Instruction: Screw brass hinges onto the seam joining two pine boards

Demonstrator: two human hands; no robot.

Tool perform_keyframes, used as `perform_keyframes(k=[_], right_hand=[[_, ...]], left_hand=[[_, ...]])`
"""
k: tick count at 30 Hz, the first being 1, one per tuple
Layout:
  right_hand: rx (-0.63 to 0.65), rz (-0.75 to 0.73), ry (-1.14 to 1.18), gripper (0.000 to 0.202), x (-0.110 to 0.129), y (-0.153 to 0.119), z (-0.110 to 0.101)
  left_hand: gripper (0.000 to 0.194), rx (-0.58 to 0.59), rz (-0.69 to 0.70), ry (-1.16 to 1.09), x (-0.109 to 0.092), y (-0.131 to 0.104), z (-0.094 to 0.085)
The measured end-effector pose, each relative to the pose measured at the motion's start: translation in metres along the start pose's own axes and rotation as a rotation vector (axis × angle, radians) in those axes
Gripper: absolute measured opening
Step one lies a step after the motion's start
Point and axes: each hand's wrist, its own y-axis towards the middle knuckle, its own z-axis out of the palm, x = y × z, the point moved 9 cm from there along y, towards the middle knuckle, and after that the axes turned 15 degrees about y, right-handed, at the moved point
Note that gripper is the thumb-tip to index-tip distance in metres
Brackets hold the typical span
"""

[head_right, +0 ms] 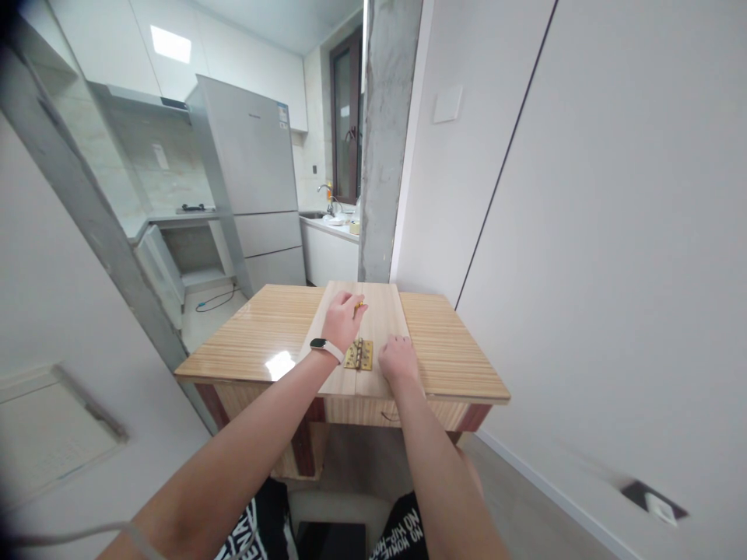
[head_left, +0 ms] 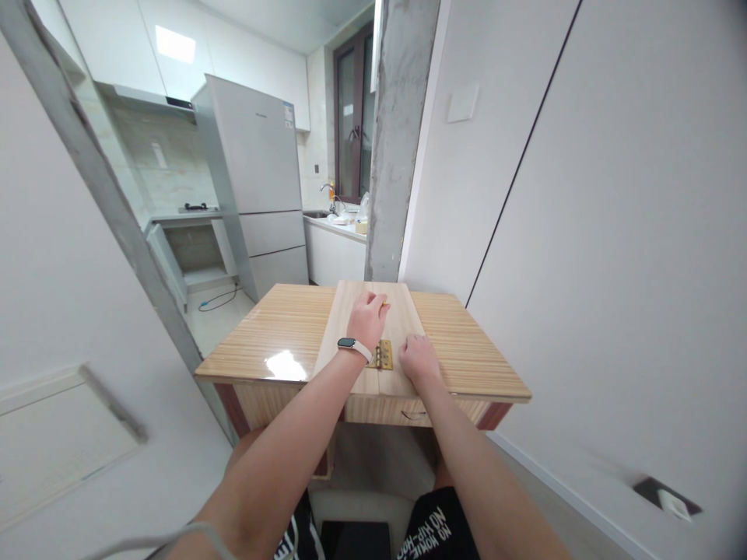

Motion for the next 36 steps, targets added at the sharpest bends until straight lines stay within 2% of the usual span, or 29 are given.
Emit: perform_keyframes(k=[12, 18, 26, 36], right_hand=[[0.010, 0.003, 0.046, 0.025, -0.0016, -0.0002, 0.0004], [-0.008, -0.001, 0.040, 0.025, -0.0038, 0.0002, 0.0011], [-0.003, 0.010, 0.043, 0.024, -0.0042, -0.0005, 0.0010], [0.011, 0.009, 0.046, 0.026, -0.0028, -0.0011, -0.0003]], left_hand=[[0.031, 0.006, -0.018, 0.017, 0.0036, -0.0013, 0.0034], [0.028, 0.009, 0.022, 0.030, -0.0006, -0.0011, -0.0020], [0.020, 0.018, -0.003, 0.058, 0.0008, -0.0004, -0.0034], [0.028, 0.010, -0.040, 0.067, 0.0068, -0.0007, 0.0016]])
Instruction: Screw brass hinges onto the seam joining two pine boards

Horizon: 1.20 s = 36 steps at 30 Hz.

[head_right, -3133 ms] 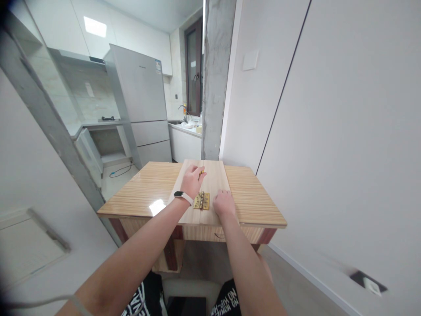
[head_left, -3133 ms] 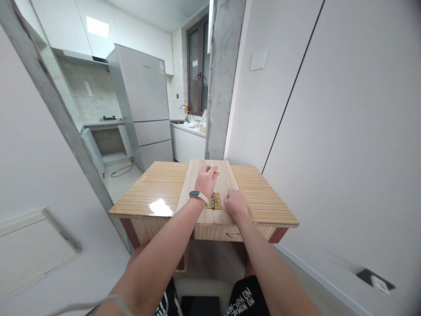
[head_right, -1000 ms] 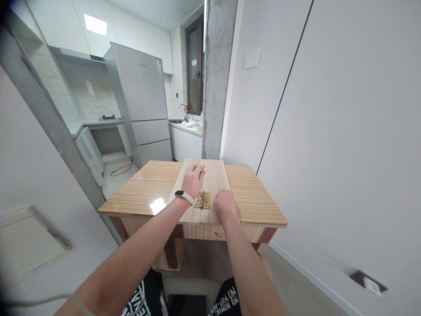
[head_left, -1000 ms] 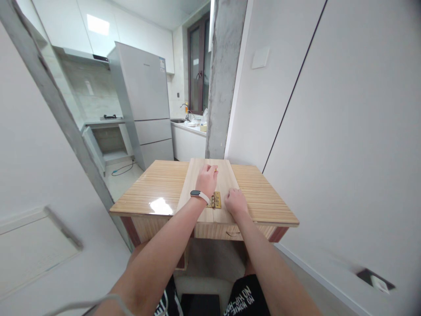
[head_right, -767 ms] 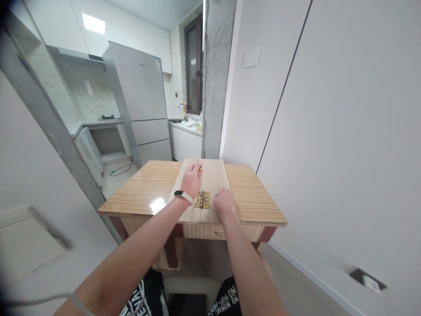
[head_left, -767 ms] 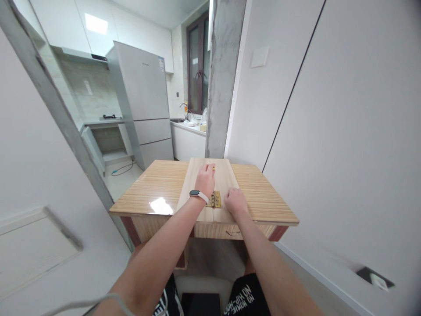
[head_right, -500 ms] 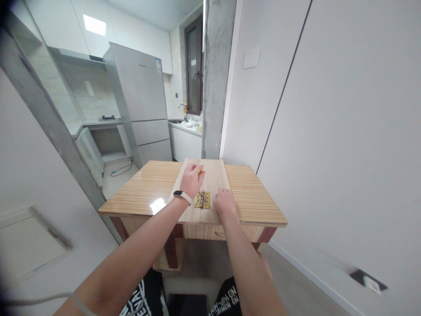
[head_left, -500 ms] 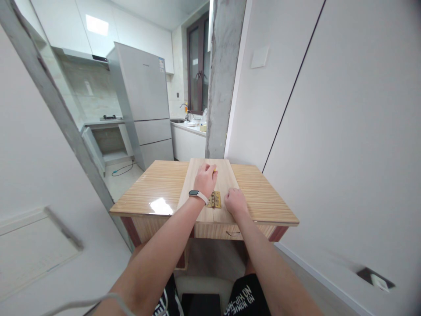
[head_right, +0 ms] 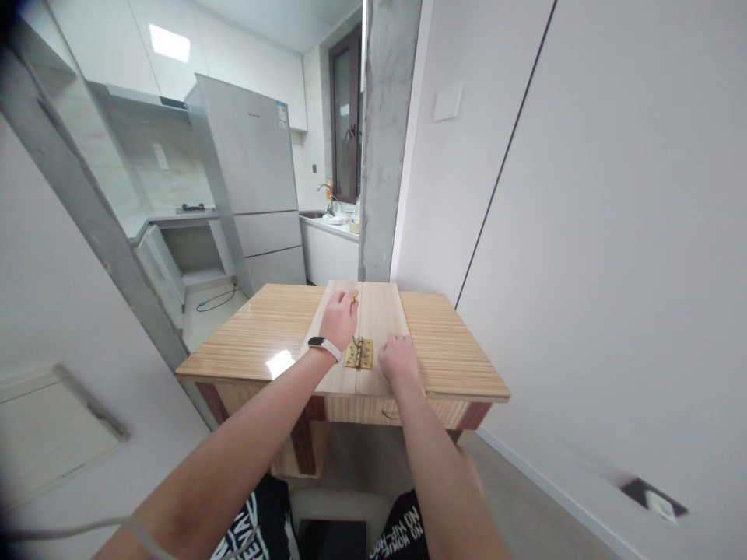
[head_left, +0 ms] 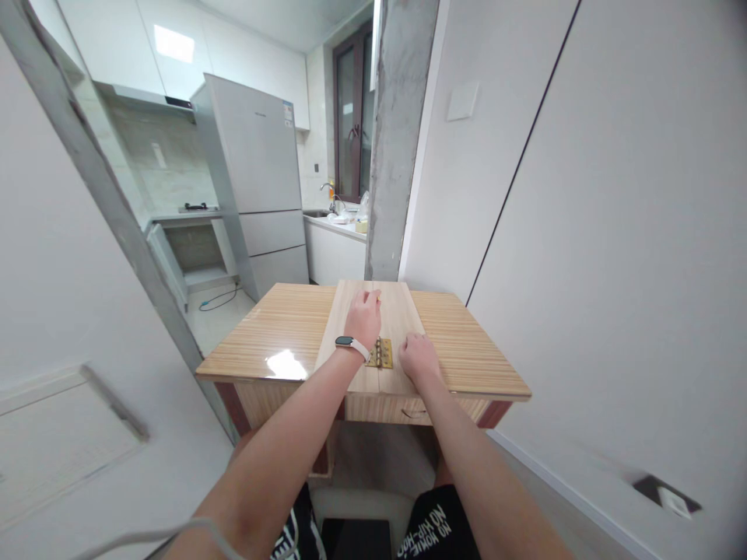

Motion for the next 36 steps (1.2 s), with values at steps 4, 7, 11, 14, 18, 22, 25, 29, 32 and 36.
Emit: perform_keyframes(k=[4, 7, 11, 14, 18, 22, 25, 29, 32, 36], right_hand=[[-0.007, -0.006, -0.004, 0.025, 0.000, 0.000, 0.000], [-0.010, -0.014, -0.016, 0.024, 0.001, 0.000, 0.000], [-0.011, -0.026, -0.029, 0.024, 0.003, 0.000, 0.000], [-0.016, -0.029, -0.034, 0.025, 0.003, -0.001, -0.001], [-0.014, -0.022, -0.020, 0.025, 0.004, -0.001, -0.003], [0.009, -0.014, -0.015, 0.026, 0.005, -0.001, -0.003], [0.011, -0.007, -0.017, 0.027, 0.004, -0.001, -0.003], [0.008, 0.009, -0.006, 0.027, 0.002, -0.001, -0.002], [-0.006, 0.002, -0.009, 0.026, 0.001, 0.000, -0.001], [-0.007, 0.006, -0.012, 0.025, 0.000, 0.000, 0.000]], left_hand=[[0.032, 0.002, 0.021, -0.007, 0.000, -0.001, 0.003], [0.033, -0.001, 0.017, -0.008, -0.001, -0.002, 0.003], [0.028, 0.014, 0.034, -0.015, -0.004, -0.001, 0.002], [0.025, 0.019, 0.054, -0.023, -0.006, -0.001, -0.002], [0.022, 0.003, 0.049, -0.032, -0.005, -0.001, -0.007], [0.019, 0.015, 0.036, -0.037, -0.005, -0.002, -0.007], [0.020, 0.019, 0.016, -0.030, -0.004, -0.002, -0.006], [0.024, 0.023, -0.007, -0.016, -0.001, -0.002, 0.000], [0.030, 0.016, -0.004, -0.023, 0.002, -0.003, 0.005], [0.034, 0.006, 0.026, -0.048, 0.000, -0.004, 0.005]])
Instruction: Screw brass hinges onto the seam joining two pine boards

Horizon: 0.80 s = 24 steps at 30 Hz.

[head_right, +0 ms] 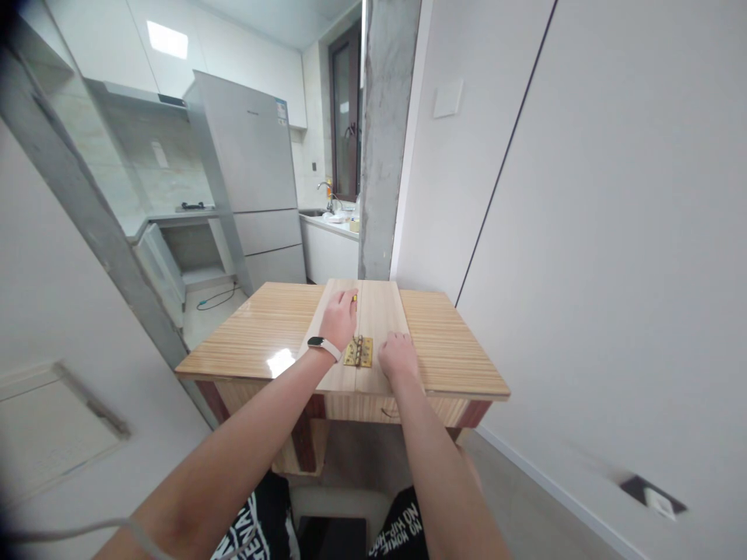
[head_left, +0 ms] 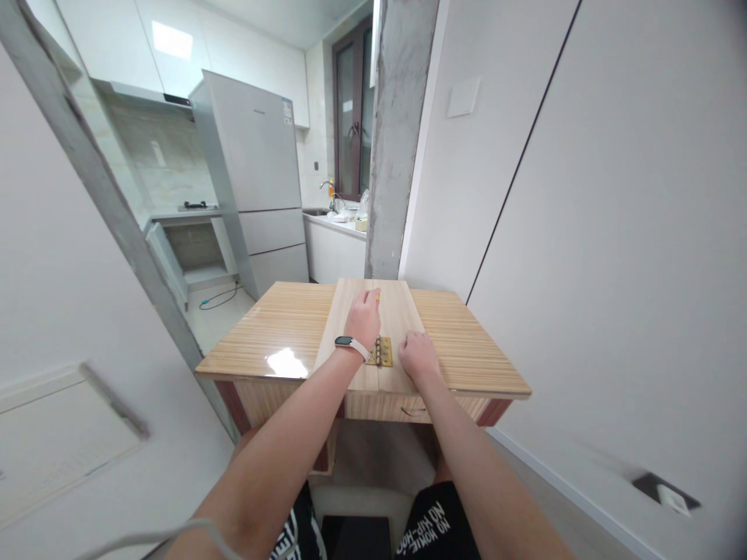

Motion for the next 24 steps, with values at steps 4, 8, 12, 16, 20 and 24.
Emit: perform_keyframes(k=[4, 8, 12, 16, 20, 24], right_hand=[[0.002, -0.001, 0.008, 0.025, 0.0001, -0.0001, -0.0004], [-0.008, -0.005, 0.007, 0.024, -0.0003, -0.0003, -0.0007], [-0.006, -0.007, 0.006, 0.025, -0.0006, -0.0003, -0.0003], [-0.006, -0.005, 0.001, 0.026, -0.0005, -0.0003, -0.0005], [-0.001, -0.004, 0.007, 0.026, -0.0004, -0.0005, 0.0001], [0.009, 0.008, 0.015, 0.027, -0.0011, -0.0007, 0.0008]], left_hand=[[0.029, 0.014, 0.014, 0.010, -0.0056, -0.0012, -0.0046], [0.023, 0.027, -0.023, 0.057, -0.0075, -0.0026, -0.0063], [0.022, 0.037, -0.031, 0.063, -0.0092, -0.0024, -0.0045], [0.022, 0.035, -0.041, 0.095, -0.0091, -0.0019, -0.0047], [0.022, 0.032, -0.053, 0.121, -0.0079, -0.0018, -0.0057], [0.022, 0.044, -0.040, 0.127, -0.0078, -0.0013, -0.0050]])
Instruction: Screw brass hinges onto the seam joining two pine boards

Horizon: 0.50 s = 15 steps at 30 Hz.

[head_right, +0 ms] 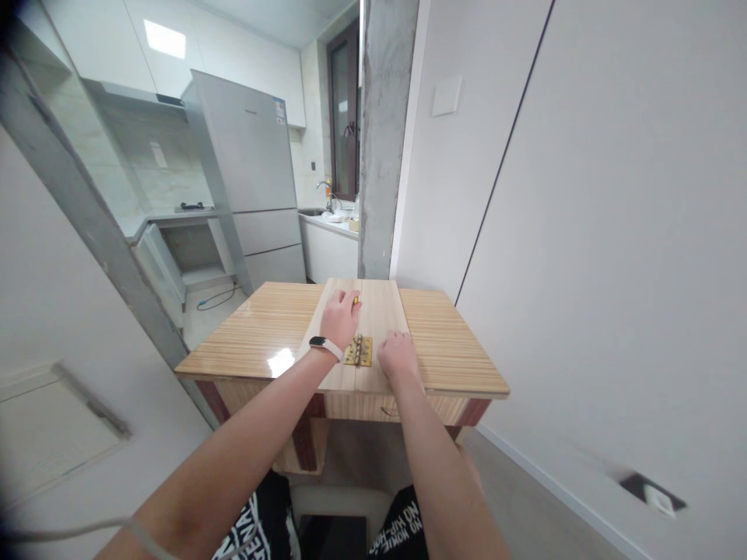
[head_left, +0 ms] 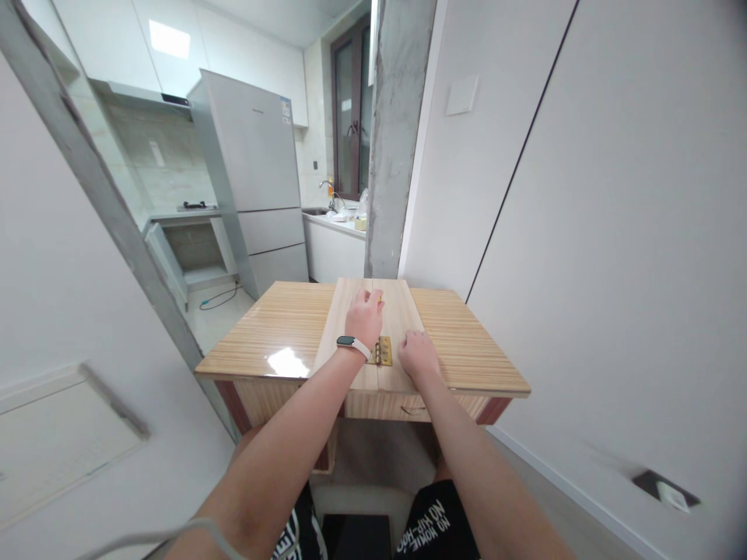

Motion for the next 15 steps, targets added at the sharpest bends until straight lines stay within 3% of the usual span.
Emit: perform_keyframes(k=[15], right_hand=[[-0.008, -0.016, -0.015, 0.025, 0.001, 0.000, -0.001]], left_hand=[[0.035, 0.007, 0.056, -0.135, 0.000, 0.001, 0.010]])
